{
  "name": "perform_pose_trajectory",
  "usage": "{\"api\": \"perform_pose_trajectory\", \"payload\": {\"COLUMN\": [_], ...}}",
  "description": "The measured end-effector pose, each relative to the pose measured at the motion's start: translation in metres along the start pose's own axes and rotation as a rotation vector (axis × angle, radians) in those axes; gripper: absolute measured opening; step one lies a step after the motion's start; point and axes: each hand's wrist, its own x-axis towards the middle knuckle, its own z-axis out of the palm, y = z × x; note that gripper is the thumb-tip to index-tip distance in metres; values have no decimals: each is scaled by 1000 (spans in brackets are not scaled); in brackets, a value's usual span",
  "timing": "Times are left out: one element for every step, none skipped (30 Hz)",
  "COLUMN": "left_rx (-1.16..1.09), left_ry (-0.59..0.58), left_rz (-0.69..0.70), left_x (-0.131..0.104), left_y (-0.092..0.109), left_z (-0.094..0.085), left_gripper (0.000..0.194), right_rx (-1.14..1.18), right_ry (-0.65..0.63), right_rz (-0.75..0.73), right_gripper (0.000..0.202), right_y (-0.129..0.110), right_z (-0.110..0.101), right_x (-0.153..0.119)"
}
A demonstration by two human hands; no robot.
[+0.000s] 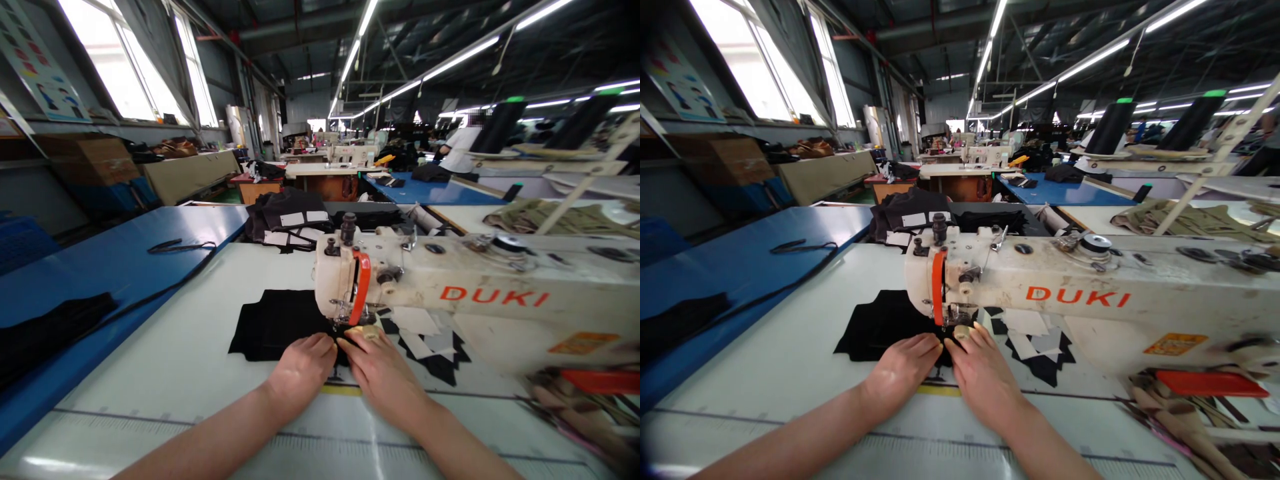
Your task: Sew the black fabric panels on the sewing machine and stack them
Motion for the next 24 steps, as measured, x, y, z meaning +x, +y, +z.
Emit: {"api": "perform_pose_trajectory", "payload": {"left_rx": [-2, -4, -5, -6, -6, -6, -6, -7, -8, -9, -9, -10, -11, -13, -15, -17, -18, -18, -18, -18, -18, -17, -16, -15], "left_ry": [-1, -4, -6, -8, -11, -16, -18, -20, -20, -20, -19, -18, -17, -15, -13, -11, -9, -8, -7, -4, -1, 5, 15, 28], "left_rz": [-2, -4, -5, -5, -5, -5, -5, -6, -6, -7, -6, -5, -7, -8, -10, -11, -12, -10, -8, -5, -1, 2, 4, 7], "left_x": [0, 0, 0, 0, 0, 0, 0, 1, 1, 2, 3, 3, 4, 4, 4, 4, 4, 4, 4, 4, 4, 3, 3, 2], "left_y": [0, 0, 0, 0, -1, -2, -2, -3, -5, -5, -6, -7, -8, -8, -9, -9, -9, -10, -10, -10, -10, -11, -11, -11], "left_z": [0, 0, 0, 0, 1, 1, 2, 2, 2, 3, 3, 3, 4, 4, 5, 5, 5, 6, 6, 7, 7, 8, 9, 10], "left_gripper": [14, 13, 13, 13, 13, 13, 13, 13, 13, 13, 13, 12, 12, 12, 12, 12, 12, 12, 12, 12, 12, 12, 12, 13], "right_rx": [-1, -1, -1, 1, 3, 6, 9, 13, 16, 17, 15, 11, 4, -4, -12, -18, -23, -25, -26, -26, -25, -22, -20, -19], "right_ry": [7, 12, 16, 15, 13, 8, 3, -1, -3, -5, -7, -8, -7, -5, 1, 11, 24, 37, 50, 59, 63, 62, 60, 59], "right_rz": [-2, -3, -4, -4, -3, -3, 0, 5, 10, 15, 19, 23, 25, 25, 22, 16, 6, -6, -18, -28, -39, -48, -55, -61], "right_gripper": [35, 35, 35, 35, 35, 35, 36, 36, 36, 36, 36, 36, 36, 35, 34, 34, 33, 32, 31, 31, 30, 30, 29, 29], "right_y": [0, 0, 1, 1, 1, 0, 0, 0, 0, 0, 0, 0, 0, 1, 2, 2, 2, 3, 3, 2, 2, 2, 1, 0], "right_z": [1, 1, 2, 2, 2, 1, 1, 0, 0, 0, 0, 0, 0, 1, 2, 2, 2, 2, 2, 2, 1, 0, -1, -1], "right_x": [0, 0, 0, 0, 1, 1, 2, 3, 4, 5, 5, 5, 5, 4, 4, 3, 2, 2, 1, 1, 1, 1, 0, 0]}}
